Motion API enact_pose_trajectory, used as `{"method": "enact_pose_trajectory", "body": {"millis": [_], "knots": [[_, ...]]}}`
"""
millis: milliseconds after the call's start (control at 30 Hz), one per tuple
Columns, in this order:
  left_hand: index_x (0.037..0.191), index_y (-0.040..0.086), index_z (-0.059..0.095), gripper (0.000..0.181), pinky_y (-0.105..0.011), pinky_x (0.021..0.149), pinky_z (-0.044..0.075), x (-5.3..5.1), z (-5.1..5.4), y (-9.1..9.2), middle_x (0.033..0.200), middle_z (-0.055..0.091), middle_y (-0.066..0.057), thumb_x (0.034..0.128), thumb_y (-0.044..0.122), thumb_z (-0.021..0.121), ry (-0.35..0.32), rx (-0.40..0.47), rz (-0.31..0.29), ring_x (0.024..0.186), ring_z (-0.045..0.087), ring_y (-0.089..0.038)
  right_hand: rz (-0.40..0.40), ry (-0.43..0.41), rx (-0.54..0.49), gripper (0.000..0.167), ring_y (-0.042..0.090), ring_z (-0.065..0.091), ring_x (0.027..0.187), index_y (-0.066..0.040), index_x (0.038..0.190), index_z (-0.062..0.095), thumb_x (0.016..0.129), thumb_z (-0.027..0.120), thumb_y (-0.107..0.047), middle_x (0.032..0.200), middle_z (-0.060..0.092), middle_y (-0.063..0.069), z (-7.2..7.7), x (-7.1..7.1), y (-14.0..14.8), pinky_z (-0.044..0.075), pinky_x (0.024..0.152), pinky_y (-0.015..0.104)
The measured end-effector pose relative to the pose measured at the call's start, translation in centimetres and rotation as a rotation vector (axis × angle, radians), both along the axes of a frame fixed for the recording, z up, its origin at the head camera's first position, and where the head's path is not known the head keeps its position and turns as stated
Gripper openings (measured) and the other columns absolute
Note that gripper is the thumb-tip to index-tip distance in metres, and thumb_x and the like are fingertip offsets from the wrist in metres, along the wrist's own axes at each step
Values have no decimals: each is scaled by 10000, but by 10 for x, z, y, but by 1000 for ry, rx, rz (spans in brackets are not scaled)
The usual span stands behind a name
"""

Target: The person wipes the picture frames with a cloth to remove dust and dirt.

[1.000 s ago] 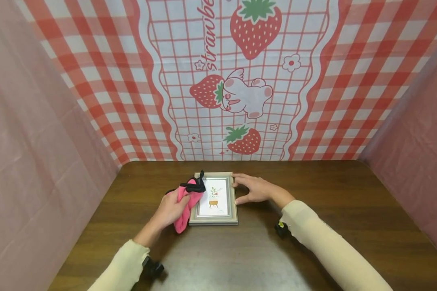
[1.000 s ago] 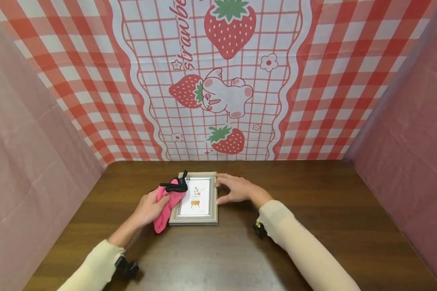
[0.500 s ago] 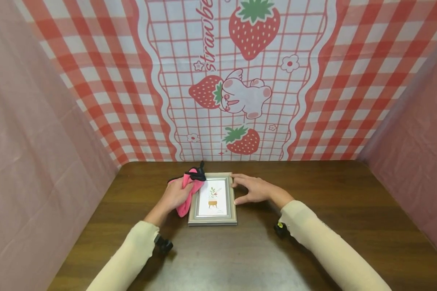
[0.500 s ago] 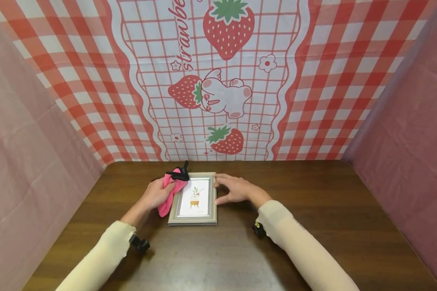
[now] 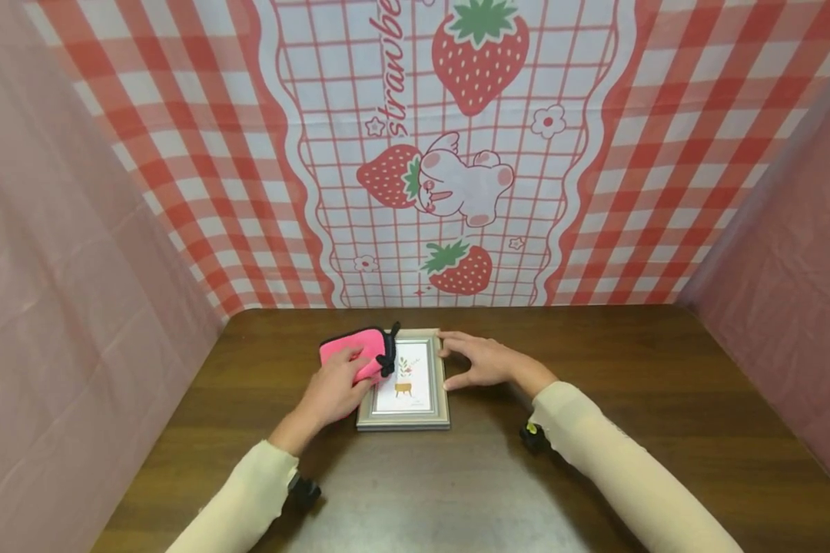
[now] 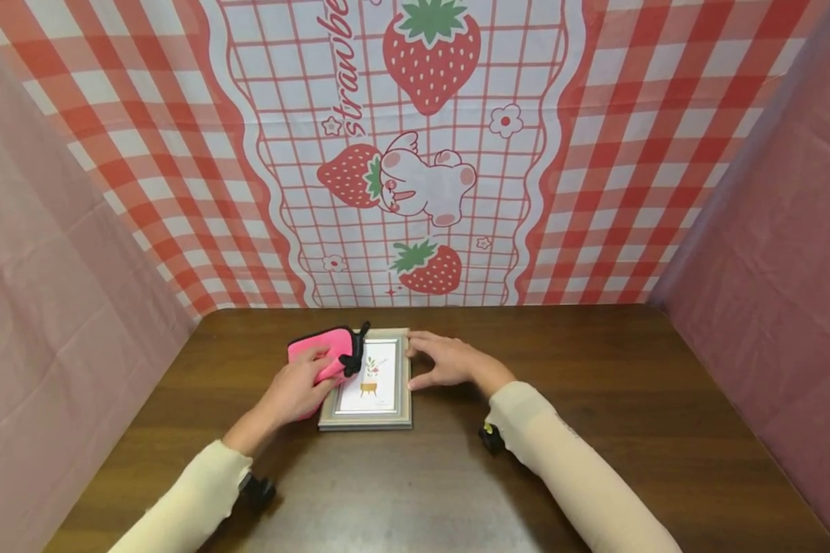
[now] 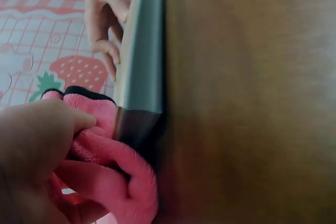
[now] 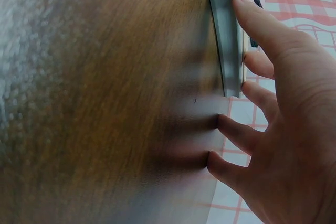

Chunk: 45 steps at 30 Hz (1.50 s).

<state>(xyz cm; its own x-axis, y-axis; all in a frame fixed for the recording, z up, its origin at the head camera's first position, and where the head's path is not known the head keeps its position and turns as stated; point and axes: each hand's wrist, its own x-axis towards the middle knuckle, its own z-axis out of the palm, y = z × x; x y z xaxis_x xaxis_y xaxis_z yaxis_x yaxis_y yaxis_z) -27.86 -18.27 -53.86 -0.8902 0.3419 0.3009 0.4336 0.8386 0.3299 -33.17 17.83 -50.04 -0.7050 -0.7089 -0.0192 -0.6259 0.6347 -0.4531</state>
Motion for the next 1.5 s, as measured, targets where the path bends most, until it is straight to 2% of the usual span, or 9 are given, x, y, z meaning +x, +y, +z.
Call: {"method": "enact_pose_trajectory", "body": {"millis": [167, 300, 400, 600, 767, 967, 1100, 1233, 1500], "knots": [[1352, 120, 822, 352, -710, 1031, 606, 45, 35, 8, 1576, 654, -223, 1052, 293, 760, -4, -15, -42, 1428, 647, -453, -2, 3, 7, 721, 444, 480, 1640, -275, 1481, 668, 970, 728, -780, 1878, 328, 55, -5, -5, 1, 432, 1201, 812], [1359, 124, 821, 376, -693, 1064, 603, 71, 47, 9, 1565, 663, -230, 989, 191, 800, 6, 15, -89, 1420, 656, -465, -29, -29, 13, 687, 491, 478, 1627, -248, 1456, 682, 952, 807, -697, 1860, 355, 117, 5, 3, -3, 405, 1209, 840], [1355, 169, 824, 349, -602, 1041, 626, 72, 27, -2, 1540, 686, -177, 1016, 224, 761, 99, 35, -152, 1389, 674, -395, -19, -4, 18, 701, 485, 474, 1632, -215, 1462, 675, 953, 820, -674, 1860, 356, 119, 3, 5, -3, 391, 1219, 844], [1205, 90, 839, 316, -544, 1065, 608, 97, 56, -5, 1424, 761, -111, 893, 45, 808, 96, 76, -178, 1297, 718, -346, -21, 9, 22, 739, 451, 499, 1624, -326, 1446, 673, 894, 798, -801, 1871, 348, 29, -32, -25, 5, 432, 1178, 835], [1199, 66, 826, 357, -514, 1036, 627, 91, 50, -20, 1335, 812, -92, 855, -21, 796, 126, 103, -184, 1239, 761, -323, 5, -6, -4, 737, 536, 499, 1590, -213, 1453, 687, 951, 777, -745, 1844, 378, 142, 0, 0, -1, 434, 1144, 860], [1245, 144, 789, 269, -348, 908, 619, 48, 4, -57, 1121, 813, -57, 995, 85, 709, 210, 224, -206, 1033, 761, -189, -1, -32, -9, 733, 528, 465, 1621, -189, 1466, 682, 976, 759, -728, 1850, 363, 153, 16, 12, -4, 408, 1171, 866], [1034, 135, 730, 165, -436, 714, 539, 51, 34, -58, 902, 735, -61, 924, 13, 711, 221, 256, -80, 789, 652, -221, -3, -11, 0, 723, 499, 463, 1634, -222, 1468, 678, 972, 755, -743, 1858, 360, 120, 1, 3, -2, 419, 1174, 851], [1044, 82, 757, 202, -573, 749, 573, 56, 72, -58, 936, 803, -136, 895, -44, 706, 213, 266, 76, 816, 739, -355, 6, 17, -13, 707, 461, 477, 1637, -239, 1466, 675, 983, 735, -753, 1861, 362, 87, -11, -5, 1, 443, 1172, 823], [1169, 5, 765, 256, -712, 936, 571, 45, 94, -70, 1101, 830, -253, 952, -53, 644, 164, 286, 235, 1051, 793, -518, -15, -9, 0, 709, 487, 463, 1639, -233, 1445, 679, 952, 790, -730, 1857, 363, 117, -9, -5, 1, 437, 1198, 810]]}}
